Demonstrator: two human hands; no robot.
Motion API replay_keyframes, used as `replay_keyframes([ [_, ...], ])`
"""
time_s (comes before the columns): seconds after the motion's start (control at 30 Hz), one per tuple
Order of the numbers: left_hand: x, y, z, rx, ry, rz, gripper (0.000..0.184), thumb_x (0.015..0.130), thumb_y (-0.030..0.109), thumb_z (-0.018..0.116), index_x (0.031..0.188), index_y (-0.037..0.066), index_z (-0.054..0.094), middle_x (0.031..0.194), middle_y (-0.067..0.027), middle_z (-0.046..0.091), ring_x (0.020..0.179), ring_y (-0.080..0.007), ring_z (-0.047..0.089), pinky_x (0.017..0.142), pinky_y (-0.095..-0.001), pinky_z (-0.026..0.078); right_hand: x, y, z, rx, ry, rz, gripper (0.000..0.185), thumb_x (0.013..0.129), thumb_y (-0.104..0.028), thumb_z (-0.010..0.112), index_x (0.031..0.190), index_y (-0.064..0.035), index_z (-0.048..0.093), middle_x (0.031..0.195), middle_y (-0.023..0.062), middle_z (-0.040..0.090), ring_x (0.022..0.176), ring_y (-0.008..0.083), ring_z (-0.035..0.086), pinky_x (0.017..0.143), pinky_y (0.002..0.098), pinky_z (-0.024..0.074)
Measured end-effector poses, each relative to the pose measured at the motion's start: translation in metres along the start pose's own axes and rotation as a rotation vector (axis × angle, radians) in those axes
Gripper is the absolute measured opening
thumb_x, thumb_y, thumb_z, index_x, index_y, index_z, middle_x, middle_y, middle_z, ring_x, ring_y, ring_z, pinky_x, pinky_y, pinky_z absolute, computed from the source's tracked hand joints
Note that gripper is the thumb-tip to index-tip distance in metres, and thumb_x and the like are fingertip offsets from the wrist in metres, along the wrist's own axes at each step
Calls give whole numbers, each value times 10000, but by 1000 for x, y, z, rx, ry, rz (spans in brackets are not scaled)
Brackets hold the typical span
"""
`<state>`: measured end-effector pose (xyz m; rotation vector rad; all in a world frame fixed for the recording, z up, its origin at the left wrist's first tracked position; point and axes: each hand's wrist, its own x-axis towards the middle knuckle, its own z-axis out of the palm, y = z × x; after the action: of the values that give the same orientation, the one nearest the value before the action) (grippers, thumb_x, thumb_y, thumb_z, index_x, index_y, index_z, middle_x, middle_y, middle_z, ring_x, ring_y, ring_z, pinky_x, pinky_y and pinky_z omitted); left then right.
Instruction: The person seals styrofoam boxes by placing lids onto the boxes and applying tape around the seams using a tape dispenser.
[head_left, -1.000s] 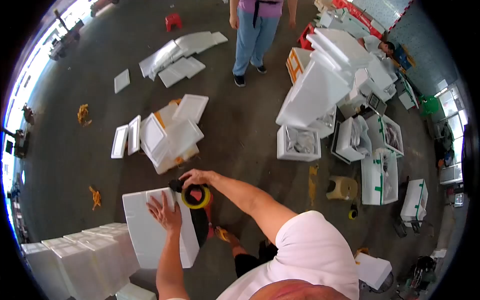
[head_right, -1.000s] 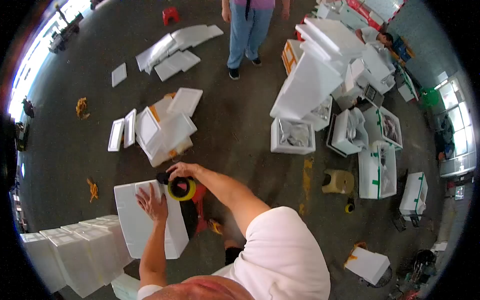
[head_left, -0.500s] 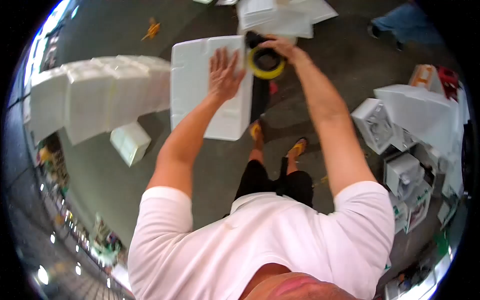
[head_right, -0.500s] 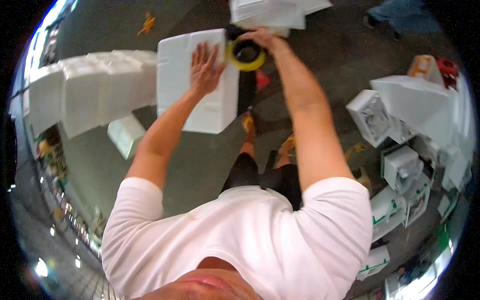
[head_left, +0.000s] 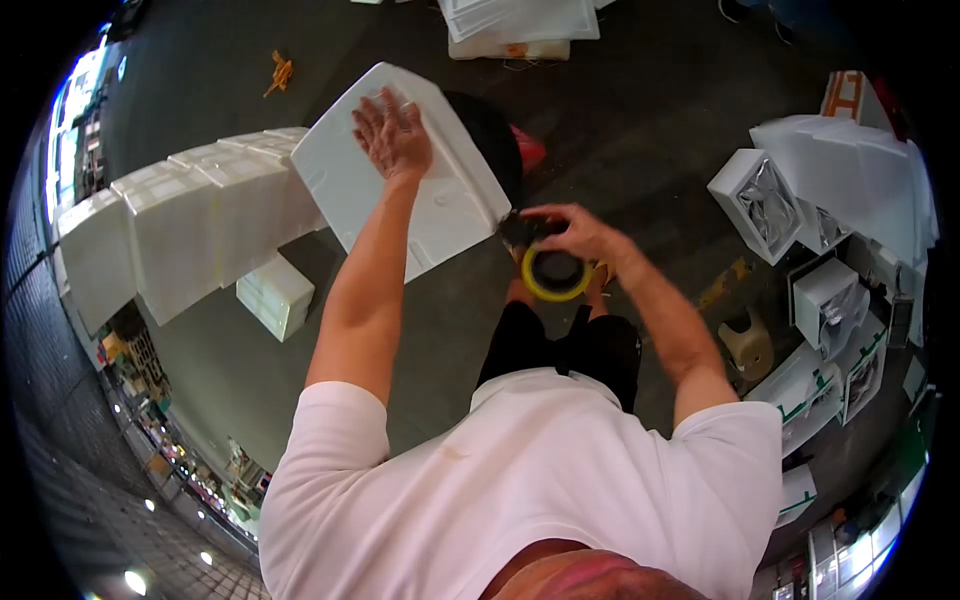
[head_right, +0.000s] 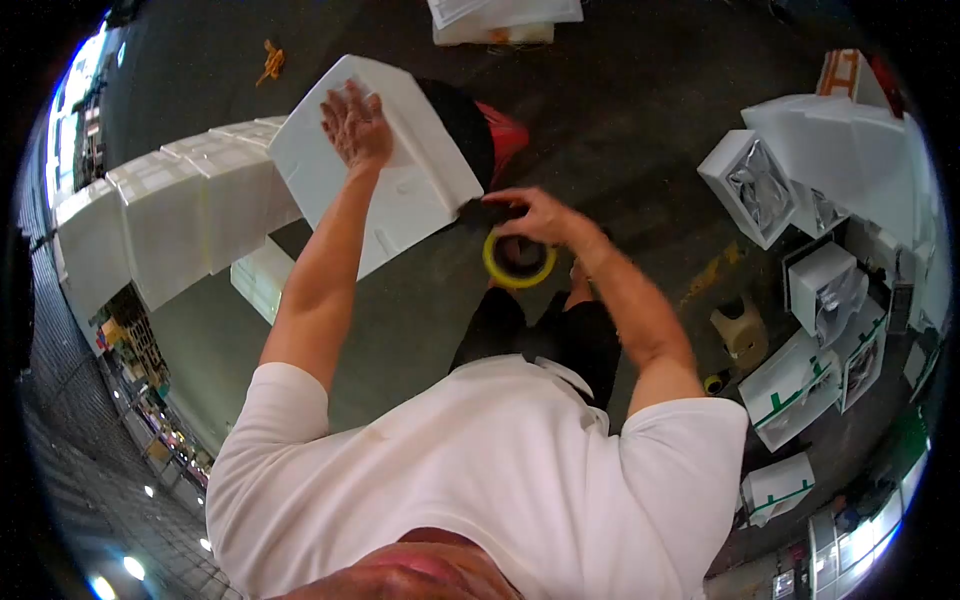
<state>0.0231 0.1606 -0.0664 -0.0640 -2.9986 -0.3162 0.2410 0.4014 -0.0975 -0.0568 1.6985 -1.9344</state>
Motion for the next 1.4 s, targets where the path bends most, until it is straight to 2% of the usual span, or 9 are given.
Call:
replay_keyframes([
  [0.23, 25, -5, 4, 19, 128, -511, 709, 977, 577, 303, 1515, 116, 297, 1575, -242, 193, 1469, -427, 117, 1190, -521, 75, 24, -17, -8, 306, 363, -141, 490, 800, -19, 724, 1275, -39, 606, 1030, 60, 684, 930, 112, 621, 835, 251, 498],
  [0.27, 19, -2, 1, 10, 151, -462, 733, 979, 588, 294, 1505, 78, 293, 1550, -293, 205, 1444, -474, 158, 1185, -537, 97, 37, -26, -21, 326, 341, -124, 488, 799, -26, 719, 1274, -38, 608, 1023, 70, 691, 925, 115, 628, 839, 253, 499],
  [0.33, -15, -34, 28, 446, 106, 317, 698, 963, 537, 426, 1502, 110, 312, 1515, -358, 206, 1378, -555, 241, 1139, -612, 179, 59, -42, -40, 338, 306, -80, 485, 795, -58, 716, 1268, -32, 612, 1014, 84, 705, 916, 117, 640, 852, 261, 503],
  [0.4, -93, 7, -24, 19, -69, 469, 682, 950, 491, 485, 1520, 158, 314, 1553, -291, 201, 1434, -511, 146, 1141, -621, 144, 81, -52, -62, 138, 295, -25, 492, 780, -131, 728, 1249, -19, 627, 1015, 78, 723, 923, 111, 650, 889, 268, 503],
  [0.7, -80, 6, 7, 47, 173, 479, 604, 922, 496, 541, 1458, 242, 426, 1526, -171, 344, 1443, -385, 230, 1162, -555, 159, 108, -30, -87, -47, 34, -54, 532, 793, -170, 757, 1296, -77, 610, 1125, 78, 673, 1063, 129, 595, 942, 297, 469],
  [1.0, -36, 60, 10, 19, 62, -332, 729, 926, 594, 466, 1529, 219, 302, 1581, -240, 176, 1453, -484, 97, 1173, -565, 64, -15, -4, -14, 221, 305, -99, 494, 796, -47, 737, 1276, -58, 620, 1072, 46, 675, 933, 117, 610, 844, 273, 490],
  [1.1, -42, 44, 9, 64, 14, -68, 758, 933, 565, 473, 1534, 150, 274, 1557, -306, 161, 1431, -533, 93, 1164, -586, 67, 22, -39, -44, 325, 321, -103, 468, 798, -79, 736, 1250, -25, 628, 1014, 48, 678, 916, 104, 601, 816, 268, 488],
  [1.17, -93, 19, -18, -29, -71, 504, 719, 935, 495, 512, 1516, 122, 311, 1548, -311, 182, 1420, -547, 114, 1150, -603, 111, 65, -39, -65, 250, 320, -42, 493, 787, -160, 757, 1245, -24, 632, 1016, 57, 685, 919, 104, 614, 823, 254, 489],
  [1.4, -84, 36, -14, -37, -78, 178, 605, 961, 511, 459, 1494, 236, 382, 1593, -190, 189, 1470, -427, 114, 1172, -546, 91, 85, -10, -66, 137, 29, -165, 531, 775, -176, 774, 1267, -54, 616, 1078, 101, 689, 919, 143, 642, 809, 308, 535],
])
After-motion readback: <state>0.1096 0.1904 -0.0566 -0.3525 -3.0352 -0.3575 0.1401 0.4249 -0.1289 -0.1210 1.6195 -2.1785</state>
